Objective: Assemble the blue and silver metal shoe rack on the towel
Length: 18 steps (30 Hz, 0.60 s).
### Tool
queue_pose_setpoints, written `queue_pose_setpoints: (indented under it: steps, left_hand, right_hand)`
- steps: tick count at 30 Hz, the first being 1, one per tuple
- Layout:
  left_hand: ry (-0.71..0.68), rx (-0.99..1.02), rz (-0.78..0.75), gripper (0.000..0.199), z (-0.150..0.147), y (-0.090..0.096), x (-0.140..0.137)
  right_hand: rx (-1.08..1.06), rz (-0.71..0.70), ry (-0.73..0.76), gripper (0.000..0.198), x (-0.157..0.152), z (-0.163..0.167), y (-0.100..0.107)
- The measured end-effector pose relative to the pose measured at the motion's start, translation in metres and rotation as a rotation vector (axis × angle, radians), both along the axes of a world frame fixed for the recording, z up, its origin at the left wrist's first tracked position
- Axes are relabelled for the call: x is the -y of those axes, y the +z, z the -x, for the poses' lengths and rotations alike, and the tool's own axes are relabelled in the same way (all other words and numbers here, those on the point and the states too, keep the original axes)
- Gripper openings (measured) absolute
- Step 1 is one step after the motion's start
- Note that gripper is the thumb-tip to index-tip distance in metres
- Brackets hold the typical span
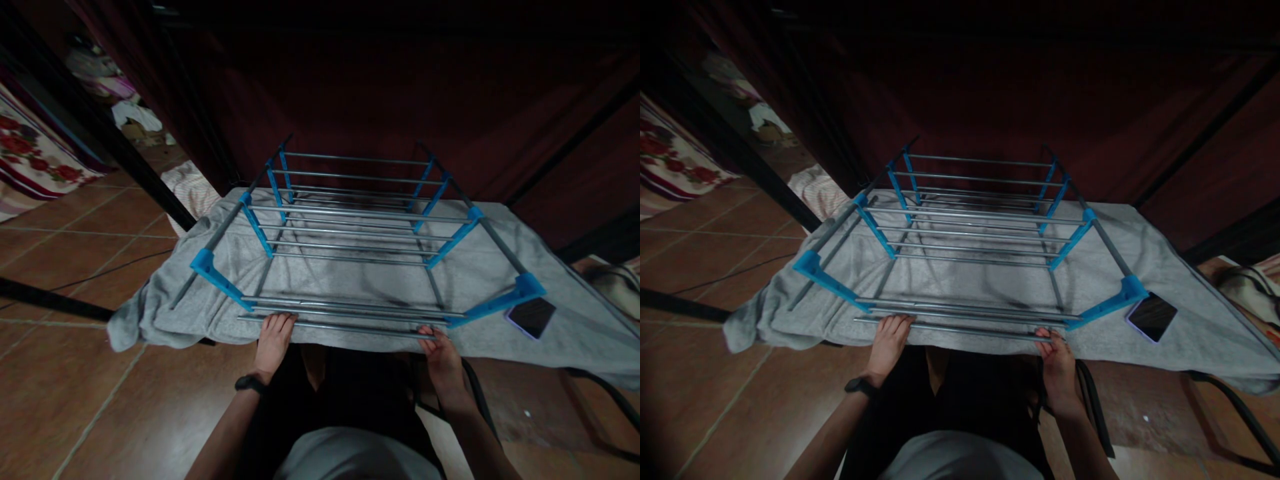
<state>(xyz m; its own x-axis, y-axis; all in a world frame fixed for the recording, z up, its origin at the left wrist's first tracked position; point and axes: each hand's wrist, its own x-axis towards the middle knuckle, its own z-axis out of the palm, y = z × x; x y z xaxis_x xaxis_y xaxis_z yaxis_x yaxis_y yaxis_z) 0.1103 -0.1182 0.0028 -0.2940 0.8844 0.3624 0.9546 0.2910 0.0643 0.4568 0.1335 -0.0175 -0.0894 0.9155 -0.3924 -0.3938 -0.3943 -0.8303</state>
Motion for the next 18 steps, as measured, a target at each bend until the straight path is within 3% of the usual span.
queue_pose_setpoints:
  steps: [18]
  left_hand:
    - [0.016, 0.036, -0.020, 0.034, -0.0010, -0.0030, -0.0005]
  right_hand:
    - [0.022, -0.009, -0.058, 0.028, 0.0009, -0.0003, -0.0039]
